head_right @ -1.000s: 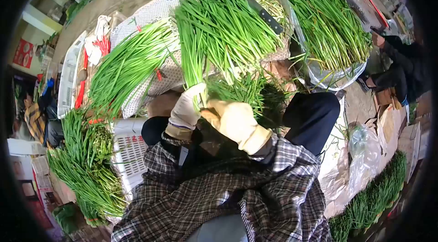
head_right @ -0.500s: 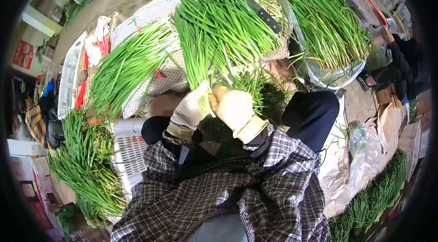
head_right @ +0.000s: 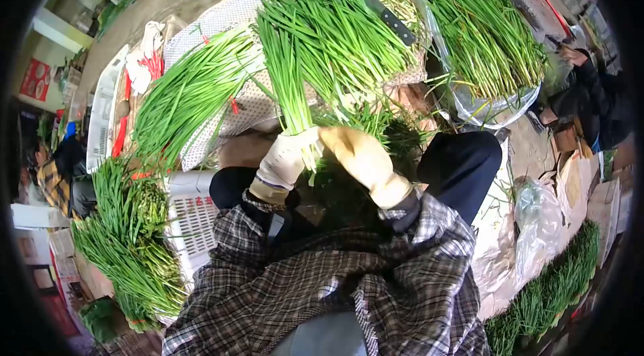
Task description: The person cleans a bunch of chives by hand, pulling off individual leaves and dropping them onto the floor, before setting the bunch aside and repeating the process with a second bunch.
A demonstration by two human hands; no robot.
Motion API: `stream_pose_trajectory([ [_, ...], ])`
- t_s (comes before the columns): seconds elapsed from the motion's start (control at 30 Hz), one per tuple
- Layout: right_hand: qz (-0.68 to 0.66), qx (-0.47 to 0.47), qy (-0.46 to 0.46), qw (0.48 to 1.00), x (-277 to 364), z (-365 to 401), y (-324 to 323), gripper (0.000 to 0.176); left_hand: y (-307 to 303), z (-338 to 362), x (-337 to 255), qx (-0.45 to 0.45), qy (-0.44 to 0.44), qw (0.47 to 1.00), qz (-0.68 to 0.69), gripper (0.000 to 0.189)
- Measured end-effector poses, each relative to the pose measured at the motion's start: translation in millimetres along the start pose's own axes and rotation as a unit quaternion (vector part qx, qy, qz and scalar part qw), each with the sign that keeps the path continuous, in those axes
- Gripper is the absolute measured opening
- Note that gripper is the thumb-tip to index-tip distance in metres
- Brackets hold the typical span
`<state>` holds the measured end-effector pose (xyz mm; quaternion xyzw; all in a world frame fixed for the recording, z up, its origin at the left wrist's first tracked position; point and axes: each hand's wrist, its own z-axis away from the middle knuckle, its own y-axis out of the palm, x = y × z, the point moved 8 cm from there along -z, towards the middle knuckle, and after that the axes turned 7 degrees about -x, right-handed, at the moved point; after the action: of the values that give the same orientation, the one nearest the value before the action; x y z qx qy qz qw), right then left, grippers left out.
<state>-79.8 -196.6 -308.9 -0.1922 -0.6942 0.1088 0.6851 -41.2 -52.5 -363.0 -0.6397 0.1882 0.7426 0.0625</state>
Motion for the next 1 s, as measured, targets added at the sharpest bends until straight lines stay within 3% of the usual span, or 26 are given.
stream_pose_trajectory([
  [0.07,-0.027,-0.001,-0.012,1.000,-4,-30,19,0.035,-4,0,11,-0.007,-0.044,0.998,0.035,0.016],
  [0.13,0.074,-0.003,0.053,0.996,-17,-45,28,0.032,0,-1,5,-0.031,-0.038,0.998,0.035,0.015],
  [0.17,0.079,-0.045,0.000,0.996,-12,-45,27,0.028,2,-1,3,-0.054,-0.074,0.993,0.073,0.013],
  [0.27,0.057,-0.130,-0.043,0.989,-12,-31,10,0.028,-7,1,0,-0.082,-0.087,0.992,0.026,0.014],
  [0.33,0.114,-0.140,-0.058,0.982,-30,-21,1,0.028,-14,0,4,-0.091,-0.122,0.984,0.090,0.017],
  [0.4,0.272,-0.031,-0.091,0.958,-33,6,8,0.021,-15,-3,0,-0.137,-0.105,0.973,0.155,0.019],
  [0.43,0.365,0.130,-0.039,0.921,-63,21,27,0.017,-14,-4,2,-0.131,-0.118,0.966,0.190,0.020],
  [0.47,0.445,0.285,0.015,0.849,-100,45,41,0.015,-11,-5,4,-0.123,-0.132,0.957,0.225,0.022],
  [0.5,0.502,0.319,0.014,0.804,-98,58,43,0.026,-9,-5,7,-0.115,-0.146,0.948,0.260,0.024],
  [0.53,0.421,0.262,-0.069,0.866,-70,57,35,0.015,-9,-5,13,-0.099,-0.161,0.947,0.259,0.025],
  [0.6,0.356,0.005,-0.145,0.923,3,28,4,0.015,-10,-6,23,-0.069,-0.188,0.946,0.256,0.027],
  [0.67,0.366,-0.136,-0.152,0.908,34,6,-13,0.020,-6,-6,19,-0.079,-0.186,0.939,0.280,0.025],
  [0.7,0.395,-0.160,-0.180,0.887,33,-5,-10,0.021,-6,-6,20,-0.077,-0.188,0.938,0.282,0.025],
  [0.73,0.414,-0.120,-0.153,0.889,20,-20,-3,0.019,-4,-7,21,-0.073,-0.190,0.937,0.283,0.025],
  [0.8,0.443,-0.109,-0.221,0.862,-12,-39,17,0.017,-9,-9,22,-0.107,-0.177,0.947,0.244,0.023],
  [0.9,0.358,-0.108,-0.204,0.905,11,-15,7,0.023,-23,-5,14,-0.175,-0.158,0.952,0.195,0.018],
  [0.93,0.305,-0.091,-0.244,0.916,17,1,4,0.025,-24,-5,14,-0.174,-0.155,0.951,0.202,0.017],
  [1.0,0.349,0.006,-0.218,0.911,1,30,8,0.031,-27,-8,12,-0.165,-0.146,0.952,0.214,0.015],
])
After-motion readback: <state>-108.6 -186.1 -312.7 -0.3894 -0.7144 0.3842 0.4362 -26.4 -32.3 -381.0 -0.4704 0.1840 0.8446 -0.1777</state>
